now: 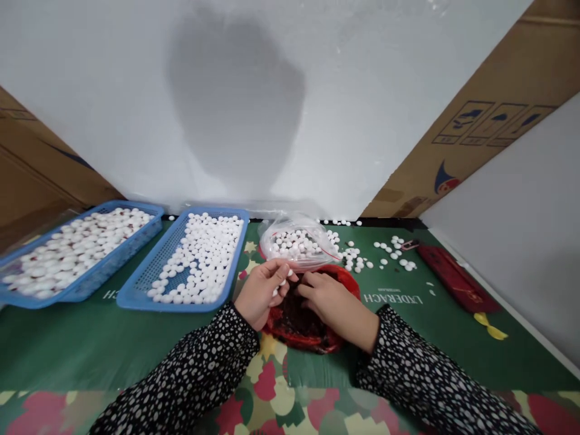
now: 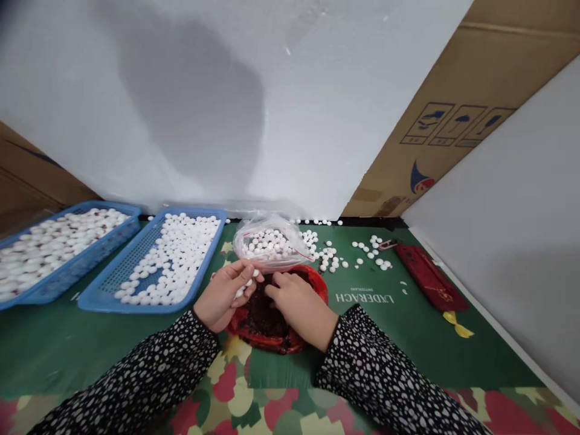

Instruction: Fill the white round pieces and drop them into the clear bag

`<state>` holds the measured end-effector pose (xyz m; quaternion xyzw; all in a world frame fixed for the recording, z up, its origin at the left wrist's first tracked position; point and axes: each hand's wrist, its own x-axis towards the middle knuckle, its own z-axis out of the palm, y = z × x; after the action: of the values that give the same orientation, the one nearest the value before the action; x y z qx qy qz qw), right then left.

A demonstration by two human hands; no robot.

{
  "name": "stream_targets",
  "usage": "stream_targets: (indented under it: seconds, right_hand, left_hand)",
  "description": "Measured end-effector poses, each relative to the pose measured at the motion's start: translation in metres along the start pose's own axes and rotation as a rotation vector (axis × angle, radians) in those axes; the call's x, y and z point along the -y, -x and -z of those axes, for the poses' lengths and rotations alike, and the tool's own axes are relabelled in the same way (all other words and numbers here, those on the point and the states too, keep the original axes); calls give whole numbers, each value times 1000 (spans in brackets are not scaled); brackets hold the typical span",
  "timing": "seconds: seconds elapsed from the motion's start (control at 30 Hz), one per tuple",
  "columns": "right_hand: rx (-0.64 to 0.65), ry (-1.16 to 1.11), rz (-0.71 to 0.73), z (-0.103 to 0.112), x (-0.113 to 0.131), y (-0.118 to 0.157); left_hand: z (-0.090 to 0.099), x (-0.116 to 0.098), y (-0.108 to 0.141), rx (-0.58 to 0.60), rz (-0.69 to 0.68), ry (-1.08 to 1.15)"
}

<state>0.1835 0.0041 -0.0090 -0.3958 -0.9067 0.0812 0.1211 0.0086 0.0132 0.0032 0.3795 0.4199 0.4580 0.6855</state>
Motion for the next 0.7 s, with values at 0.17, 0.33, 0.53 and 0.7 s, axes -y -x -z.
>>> stream_targets:
  seconds: [0.17, 0.33, 0.53, 0.7]
  right_hand:
    - [-67, -131, -20, 0, -2, -1]
    - [-202, -428, -79, 8, -3, 1]
    - [-458, -669, -186, 15, -6, 1]
    - [-522, -817, -189, 18, -2, 1]
  left_hand:
    - [-1, -1, -1, 13, 30, 9]
    - [0, -3, -1, 28, 24, 26]
    - [2, -2, -3, 12, -40, -11]
    - [2, -2, -3, 36, -32, -4]
